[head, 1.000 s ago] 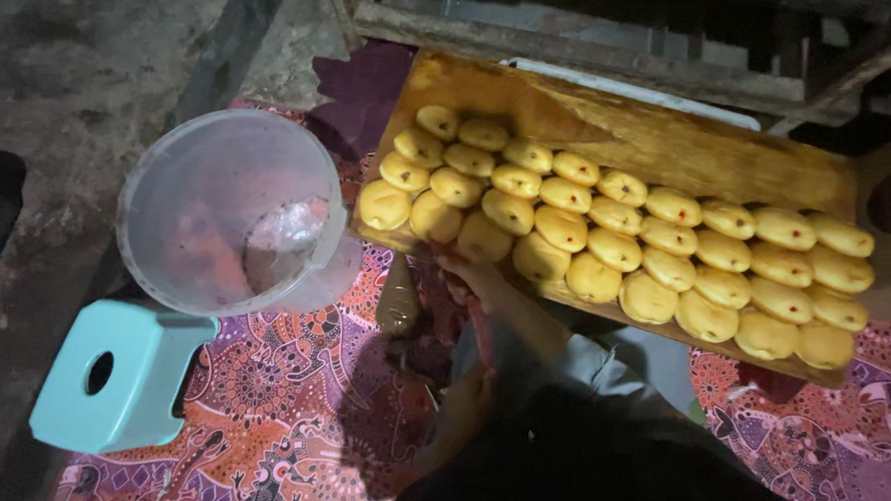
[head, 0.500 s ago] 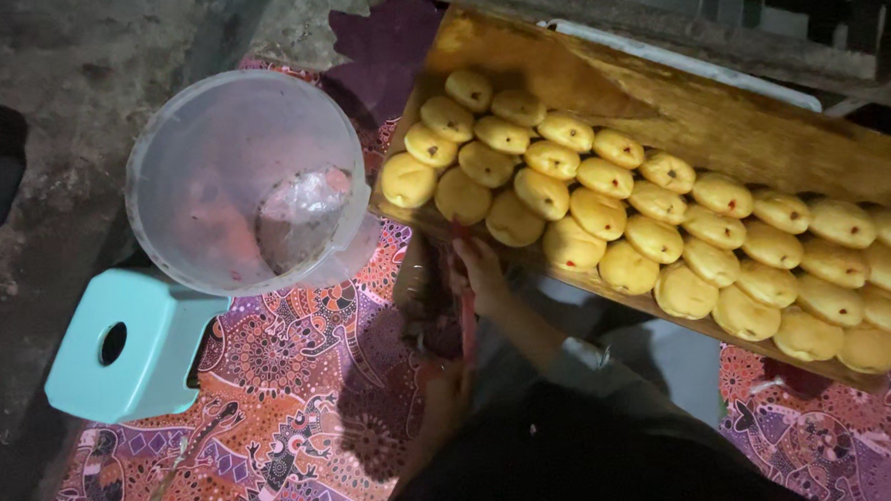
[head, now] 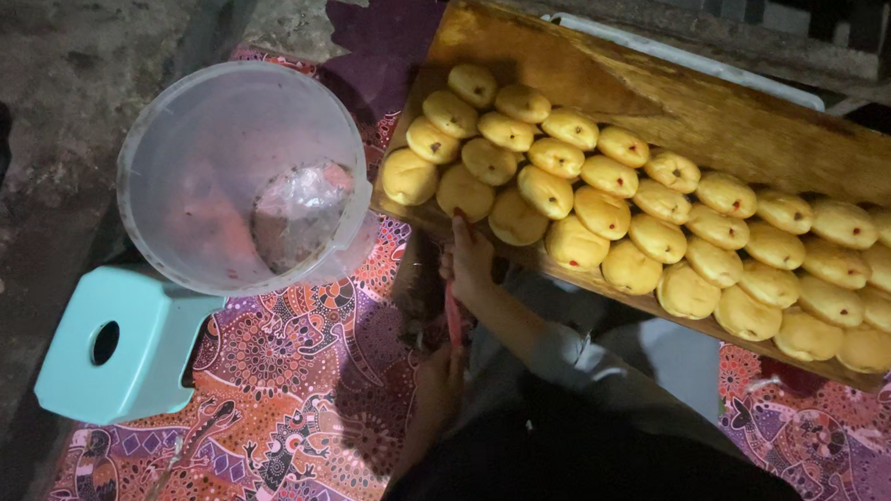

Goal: The person fills rows of small pastries on a wooden board using two different piping bags. First, a brown filling is applied to each pastry, followed by a red filling. The person works systematically across the board, handling each pastry individually.

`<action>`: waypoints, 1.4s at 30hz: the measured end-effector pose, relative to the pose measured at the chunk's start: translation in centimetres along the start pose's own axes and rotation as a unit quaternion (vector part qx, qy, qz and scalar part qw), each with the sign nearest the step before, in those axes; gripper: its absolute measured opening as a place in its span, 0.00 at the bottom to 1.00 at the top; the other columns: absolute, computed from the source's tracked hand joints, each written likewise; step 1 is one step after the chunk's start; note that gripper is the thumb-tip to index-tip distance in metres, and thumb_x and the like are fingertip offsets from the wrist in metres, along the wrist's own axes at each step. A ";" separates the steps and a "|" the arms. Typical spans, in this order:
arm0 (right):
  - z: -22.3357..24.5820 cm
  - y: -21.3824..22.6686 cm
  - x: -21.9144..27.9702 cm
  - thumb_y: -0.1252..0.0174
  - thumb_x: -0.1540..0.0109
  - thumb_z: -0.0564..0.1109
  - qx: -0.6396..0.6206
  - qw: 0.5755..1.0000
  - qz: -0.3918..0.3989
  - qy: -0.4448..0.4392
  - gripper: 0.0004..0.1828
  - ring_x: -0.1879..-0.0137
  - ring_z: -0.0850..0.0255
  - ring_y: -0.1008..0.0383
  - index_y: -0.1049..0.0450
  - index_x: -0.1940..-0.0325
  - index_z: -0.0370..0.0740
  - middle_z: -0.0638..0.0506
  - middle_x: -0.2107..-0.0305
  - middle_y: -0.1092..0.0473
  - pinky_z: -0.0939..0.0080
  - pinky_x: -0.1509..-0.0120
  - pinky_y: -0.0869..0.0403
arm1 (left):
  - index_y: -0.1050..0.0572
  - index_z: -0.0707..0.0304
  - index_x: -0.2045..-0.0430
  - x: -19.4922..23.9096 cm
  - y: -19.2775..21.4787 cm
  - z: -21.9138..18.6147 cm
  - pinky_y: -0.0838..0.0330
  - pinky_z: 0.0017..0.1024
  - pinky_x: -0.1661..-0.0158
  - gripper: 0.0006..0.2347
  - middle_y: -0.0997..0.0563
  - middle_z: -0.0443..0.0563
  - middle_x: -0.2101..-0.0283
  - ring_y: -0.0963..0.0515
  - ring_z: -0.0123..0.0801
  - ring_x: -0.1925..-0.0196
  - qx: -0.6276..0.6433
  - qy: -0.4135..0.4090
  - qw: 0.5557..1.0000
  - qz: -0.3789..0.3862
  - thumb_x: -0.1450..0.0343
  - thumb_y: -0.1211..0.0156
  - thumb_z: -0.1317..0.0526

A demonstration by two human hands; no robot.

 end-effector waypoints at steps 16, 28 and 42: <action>0.5 -0.8 0.0 0.46 0.33 0.57 0.035 0.997 -0.065 0.020 0.13 0.87 0.66 0.48 0.37 0.63 0.50 0.58 0.86 0.48 0.63 0.85 0.50 | 0.24 0.66 0.72 -0.5 -0.1 -0.1 0.29 0.41 0.72 0.15 0.22 0.59 0.78 0.20 0.46 0.76 0.025 0.003 1.000 0.008 0.23 0.52 0.54; 5.0 4.1 2.4 0.42 0.36 0.60 0.121 0.992 0.012 0.032 0.16 0.86 0.65 0.43 0.35 0.67 0.50 0.57 0.86 0.44 0.62 0.85 0.44 | 0.22 0.68 0.67 0.5 -4.2 3.0 0.27 0.42 0.68 0.13 0.19 0.62 0.72 0.19 0.44 0.72 -0.006 -0.012 0.993 0.120 0.23 0.48 0.55; 13.9 1.7 0.6 0.42 0.37 0.49 0.526 0.751 -0.091 0.389 0.13 0.58 0.38 0.21 0.26 0.58 0.35 0.35 0.67 0.23 0.42 0.56 0.25 | 0.25 0.65 0.60 -5.3 -0.6 4.5 0.30 0.47 0.61 0.10 0.19 0.58 0.66 0.20 0.46 0.65 0.194 0.072 0.977 -0.051 0.29 0.38 0.58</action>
Point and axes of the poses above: each hand's wrist, its own x-axis away from the middle knuckle, its own y-axis out of the back of the hand, z = x × y, the point moved 3 cm from there along -x, towards the middle knuckle
